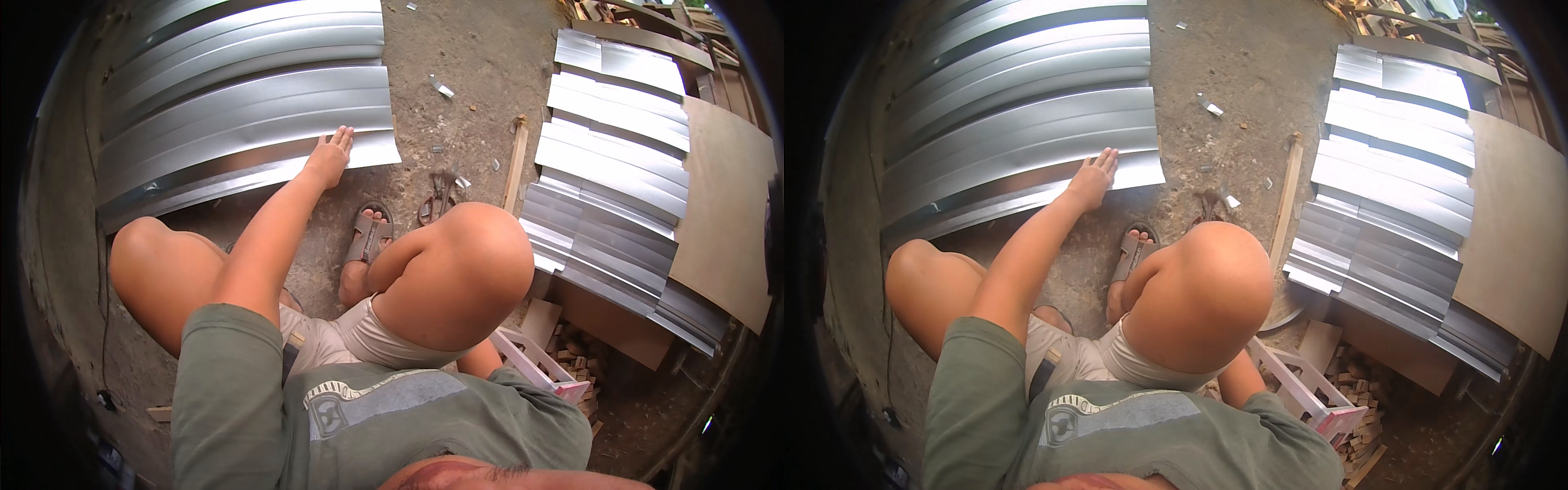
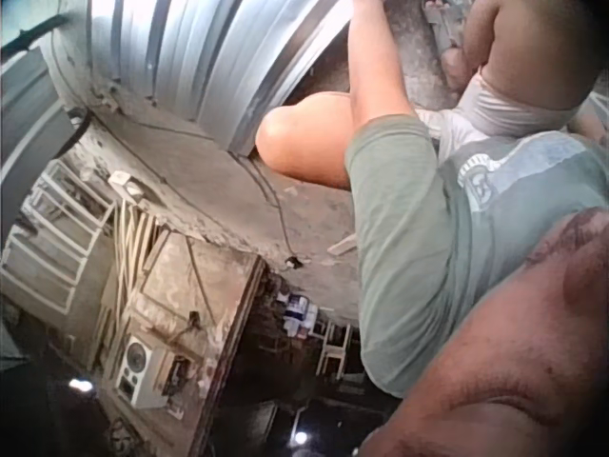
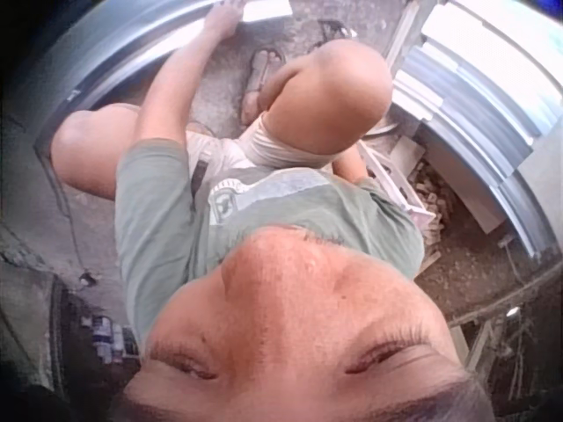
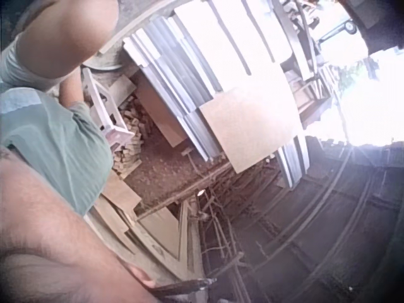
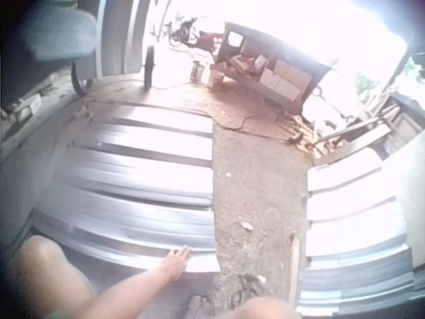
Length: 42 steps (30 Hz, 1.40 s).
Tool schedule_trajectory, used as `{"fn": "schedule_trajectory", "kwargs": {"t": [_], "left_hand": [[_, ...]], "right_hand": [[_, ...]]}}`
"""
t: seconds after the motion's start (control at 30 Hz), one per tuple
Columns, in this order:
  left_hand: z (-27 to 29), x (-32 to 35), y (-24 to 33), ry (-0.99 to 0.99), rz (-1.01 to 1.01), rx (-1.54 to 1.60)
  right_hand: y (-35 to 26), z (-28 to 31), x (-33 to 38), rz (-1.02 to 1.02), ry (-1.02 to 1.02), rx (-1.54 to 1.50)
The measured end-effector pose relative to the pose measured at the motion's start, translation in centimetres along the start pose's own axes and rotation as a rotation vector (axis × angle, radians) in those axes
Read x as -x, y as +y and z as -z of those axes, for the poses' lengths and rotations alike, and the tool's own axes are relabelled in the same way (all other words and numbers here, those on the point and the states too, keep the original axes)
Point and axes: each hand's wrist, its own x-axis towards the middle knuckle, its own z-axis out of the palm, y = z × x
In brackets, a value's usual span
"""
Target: The person holds a corrugated metal sheet in place while another person uses a pair of shears to cut and a hammer to flatten its edge on the ground.
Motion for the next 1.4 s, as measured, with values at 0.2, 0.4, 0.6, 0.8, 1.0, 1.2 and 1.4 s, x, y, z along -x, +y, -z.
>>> {"fn": "schedule_trajectory", "kwargs": {"t": [0.2,0.4,0.6,0.8,1.0,1.2,1.4], "left_hand": [[-1.9,0.2,0.4,0.069,0.056,-0.101],[-2.3,0.5,1.1,0.064,0.078,-0.202],[-0.8,0.3,1.3,0.023,0.075,-0.142],[0.7,0.5,1.9,0.001,0.072,-0.128],[-1.1,0.5,1.1,0.089,0.088,-0.052],[-0.7,0.2,1.1,0.091,0.08,-0.053],[-0.7,0.4,1.0,0.094,0.077,-0.043]], "right_hand": [[-4.6,0.5,-4.8,0.081,0.082,-0.103],[-7.9,0.2,-6.2,0.276,0.084,-0.308],[-6.7,-1.6,-8.2,0.264,0.14,-0.175],[-5.9,-2.1,-7.7,0.208,0.101,-0.124],[-8.0,0.1,-7.3,0.248,0.097,-0.219],[-6.9,-1.5,-7.3,0.22,0.033,-0.047],[-8.3,-1.5,-7.0,0.25,0.008,-0.048]]}}
